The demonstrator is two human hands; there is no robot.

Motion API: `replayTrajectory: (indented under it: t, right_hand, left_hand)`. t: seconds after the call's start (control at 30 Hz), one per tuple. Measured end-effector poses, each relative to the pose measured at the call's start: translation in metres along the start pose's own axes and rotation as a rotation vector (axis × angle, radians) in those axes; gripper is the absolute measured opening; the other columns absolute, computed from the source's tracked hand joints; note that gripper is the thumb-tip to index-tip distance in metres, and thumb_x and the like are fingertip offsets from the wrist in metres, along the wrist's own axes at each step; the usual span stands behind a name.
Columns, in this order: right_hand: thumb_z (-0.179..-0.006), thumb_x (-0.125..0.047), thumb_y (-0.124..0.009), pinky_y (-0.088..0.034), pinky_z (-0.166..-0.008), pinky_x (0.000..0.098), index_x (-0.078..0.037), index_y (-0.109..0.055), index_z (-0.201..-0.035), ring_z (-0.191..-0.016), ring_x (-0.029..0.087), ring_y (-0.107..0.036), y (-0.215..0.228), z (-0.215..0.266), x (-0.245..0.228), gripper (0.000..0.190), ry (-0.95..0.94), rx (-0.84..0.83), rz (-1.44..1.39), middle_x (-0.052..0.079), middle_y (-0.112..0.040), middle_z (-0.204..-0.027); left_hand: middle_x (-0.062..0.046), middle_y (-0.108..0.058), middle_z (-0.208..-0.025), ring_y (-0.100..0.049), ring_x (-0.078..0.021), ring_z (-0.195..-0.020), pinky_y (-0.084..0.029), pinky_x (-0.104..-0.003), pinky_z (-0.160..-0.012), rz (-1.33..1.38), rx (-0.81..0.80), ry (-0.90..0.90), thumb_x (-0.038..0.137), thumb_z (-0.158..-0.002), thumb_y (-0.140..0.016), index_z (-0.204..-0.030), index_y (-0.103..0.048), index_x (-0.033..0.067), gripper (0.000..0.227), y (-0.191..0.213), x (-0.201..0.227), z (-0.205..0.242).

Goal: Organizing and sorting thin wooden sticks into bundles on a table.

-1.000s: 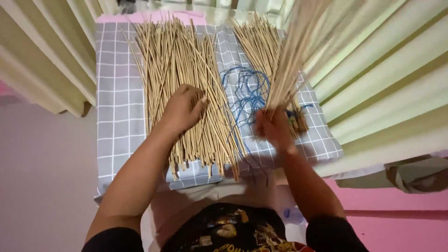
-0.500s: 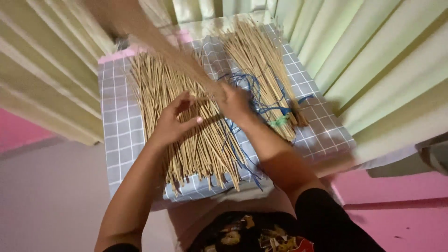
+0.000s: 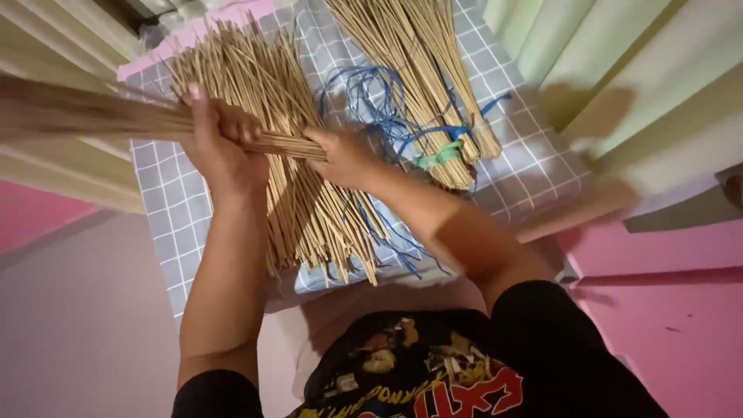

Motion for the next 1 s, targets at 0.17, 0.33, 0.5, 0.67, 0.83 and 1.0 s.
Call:
replayTrajectory:
  t: [0.17, 0.33, 0.5, 0.67, 0.83, 1.0]
  right_hand:
    - [-0.087, 0.002, -0.065, -0.046, -0.044, 0.0265, -0.009, -0.065, -0.111, -0.054, 0.014, -0.063, 0.016, 0.001, -0.034, 0.027, -0.082, -0.109, -0.162, 0.003, -0.072, -0.077]
    - [-0.08, -0.026, -0.084, -0.057, -0.068, 0.0325, -0.011, -0.065, -0.106, -0.076, 0.02, -0.072, 0.02, -0.007, -0.046, 0.035, -0.102, -0.188, -0.329, 0.005, -0.076, -0.092]
    - [-0.076, -0.003, -0.078, -0.057, -0.08, 0.0326, -0.005, -0.055, -0.129, -0.092, 0.022, -0.071, 0.009, -0.009, -0.035, 0.057, -0.189, -0.311, -0.636, 0.011, -0.071, -0.109]
    - [-0.085, -0.002, -0.074, -0.054, -0.055, 0.0274, -0.011, -0.063, -0.119, -0.065, 0.014, -0.065, -0.008, -0.002, -0.034, 0.037, -0.378, -0.386, -0.622, 0.004, -0.072, -0.091]
    - [-0.076, 0.001, -0.077, -0.058, -0.093, 0.0369, -0.009, -0.062, -0.122, -0.103, 0.023, -0.071, -0.001, -0.002, -0.035, 0.049, -0.223, -0.24, -0.647, 0.008, -0.073, -0.114]
    - [-0.078, -0.007, -0.083, -0.053, -0.071, 0.0305, -0.01, -0.061, -0.113, -0.08, 0.017, -0.064, 0.011, -0.002, -0.042, 0.042, -0.184, -0.288, -0.64, 0.004, -0.068, -0.094]
  left_hand:
    - [0.002, -0.051, -0.07, -0.055, -0.0133, -0.059, -0.048, -0.025, -0.055, -0.055, -0.13, 0.059, 0.017, -0.094, -0.078, -0.11, -0.05, 0.0091, 0.033, -0.034, -0.002, 0.032]
    - [0.008, -0.033, -0.052, -0.033, -0.0078, -0.042, -0.025, -0.028, -0.036, -0.206, -0.325, -0.011, 0.031, -0.101, -0.065, -0.068, -0.044, 0.0212, 0.04, -0.028, -0.004, 0.03]
    - [0.009, -0.033, -0.057, -0.034, -0.0075, -0.044, -0.028, -0.027, -0.039, -0.149, -0.34, 0.004, 0.028, -0.101, -0.069, -0.079, -0.046, 0.0208, 0.032, -0.02, 0.009, 0.023]
    - [0.005, -0.05, -0.068, -0.047, -0.0065, -0.048, -0.043, -0.022, -0.04, -0.539, -0.135, -0.006, 0.026, -0.096, -0.074, -0.112, -0.05, 0.0089, 0.034, -0.035, 0.001, 0.046]
    - [0.006, -0.04, -0.057, -0.032, -0.0069, -0.045, -0.027, -0.026, -0.039, -0.259, -0.26, 0.06, 0.035, -0.097, -0.071, -0.081, -0.048, 0.0155, 0.034, -0.025, -0.011, 0.041]
    - [0.0, -0.054, -0.071, -0.056, -0.0132, -0.058, -0.052, -0.029, -0.052, -0.69, -0.449, 0.092, 0.047, -0.1, -0.059, -0.089, -0.058, 0.0117, 0.037, -0.035, -0.012, 0.05]
Point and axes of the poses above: each hand's wrist, its own z-axis away from the middle knuckle, its own y-axis out of the back of the hand, x = y × z, the point moved 3 cm from there along -z, towards the middle knuckle
